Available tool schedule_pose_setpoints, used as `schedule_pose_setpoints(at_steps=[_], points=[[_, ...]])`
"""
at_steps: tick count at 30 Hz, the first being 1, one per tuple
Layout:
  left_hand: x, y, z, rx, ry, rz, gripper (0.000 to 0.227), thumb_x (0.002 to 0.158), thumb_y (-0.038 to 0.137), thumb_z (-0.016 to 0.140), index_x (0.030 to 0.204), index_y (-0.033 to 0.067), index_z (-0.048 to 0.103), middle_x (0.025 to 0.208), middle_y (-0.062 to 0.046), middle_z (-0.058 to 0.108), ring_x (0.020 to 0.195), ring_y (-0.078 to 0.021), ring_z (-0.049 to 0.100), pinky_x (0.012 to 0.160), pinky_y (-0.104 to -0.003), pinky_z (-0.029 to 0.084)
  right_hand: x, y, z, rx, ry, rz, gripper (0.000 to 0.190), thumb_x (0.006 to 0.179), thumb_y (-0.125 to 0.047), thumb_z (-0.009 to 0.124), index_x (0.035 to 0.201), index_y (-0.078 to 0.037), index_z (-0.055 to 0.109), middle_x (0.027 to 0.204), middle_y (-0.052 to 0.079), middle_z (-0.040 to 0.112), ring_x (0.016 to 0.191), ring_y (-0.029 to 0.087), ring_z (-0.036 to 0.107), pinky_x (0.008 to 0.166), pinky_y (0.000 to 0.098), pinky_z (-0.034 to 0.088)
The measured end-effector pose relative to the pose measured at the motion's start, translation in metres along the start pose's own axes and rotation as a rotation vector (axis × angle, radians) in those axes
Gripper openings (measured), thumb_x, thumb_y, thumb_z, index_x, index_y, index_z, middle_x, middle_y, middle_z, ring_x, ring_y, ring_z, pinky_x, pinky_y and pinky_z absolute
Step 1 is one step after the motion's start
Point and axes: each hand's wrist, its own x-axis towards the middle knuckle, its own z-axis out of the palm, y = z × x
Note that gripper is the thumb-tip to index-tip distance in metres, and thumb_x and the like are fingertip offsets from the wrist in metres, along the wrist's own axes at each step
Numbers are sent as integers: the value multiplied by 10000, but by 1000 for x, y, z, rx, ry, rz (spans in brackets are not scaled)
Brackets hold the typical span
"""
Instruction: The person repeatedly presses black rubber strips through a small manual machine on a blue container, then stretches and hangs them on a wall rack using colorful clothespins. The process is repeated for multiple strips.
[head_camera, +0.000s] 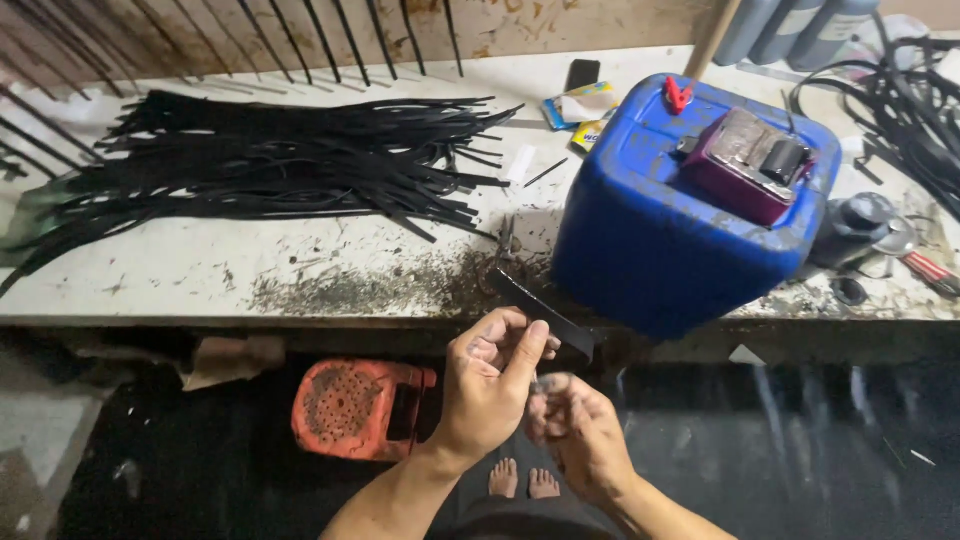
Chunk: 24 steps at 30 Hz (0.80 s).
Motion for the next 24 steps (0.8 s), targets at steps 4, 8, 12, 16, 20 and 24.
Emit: schedule_pose_setpoints(at_steps=[4,8,12,16,20,24], points=[[-17,11,-14,-8,76,22,185,995,138,641,829,56,627,762,-68,731,713,-145,749,659,-261,622,16,4,12,428,124,385,561,895,-585,635,1303,-201,611,1023,2,683,801,122,635,606,262,498],[-30,10,-29,21,180,-24,199,1004,180,628,850,54,639,771,-59,715,651,-108,645,599,-250,542,24,3,31,548,-26,251,276,1055,-334,568,1070,-77,667,966,41,618,647,107,459,561,260,409],[-43,-2,-37,26,300,-26,192,1015,179,612,886,38,627,795,-83,718,595,-105,603,563,-247,520,28,3,47,398,-38,166,167,1026,-209,624,1012,-43,626,689,36,458,571,112,448,506,264,394],[-53,3,-35,44,323,-45,140,975,158,677,893,56,627,803,-64,714,755,-137,727,642,-255,610,28,13,52,278,-24,106,178,996,-191,672,880,-67,615,715,58,542,573,135,504,532,290,408],[-56,10,-40,207,256,106,222,999,144,643,798,67,589,679,-40,653,598,-116,666,581,-245,561,27,23,58,172,-7,66,100,1002,-146,657,1026,-85,582,753,38,599,625,110,547,549,266,451],[-57,7,-48,235,305,87,188,979,149,667,811,72,634,736,-38,702,648,-113,685,622,-246,575,32,28,64,159,12,105,145,970,-143,698,1041,-18,676,688,57,622,568,131,553,528,278,468]])
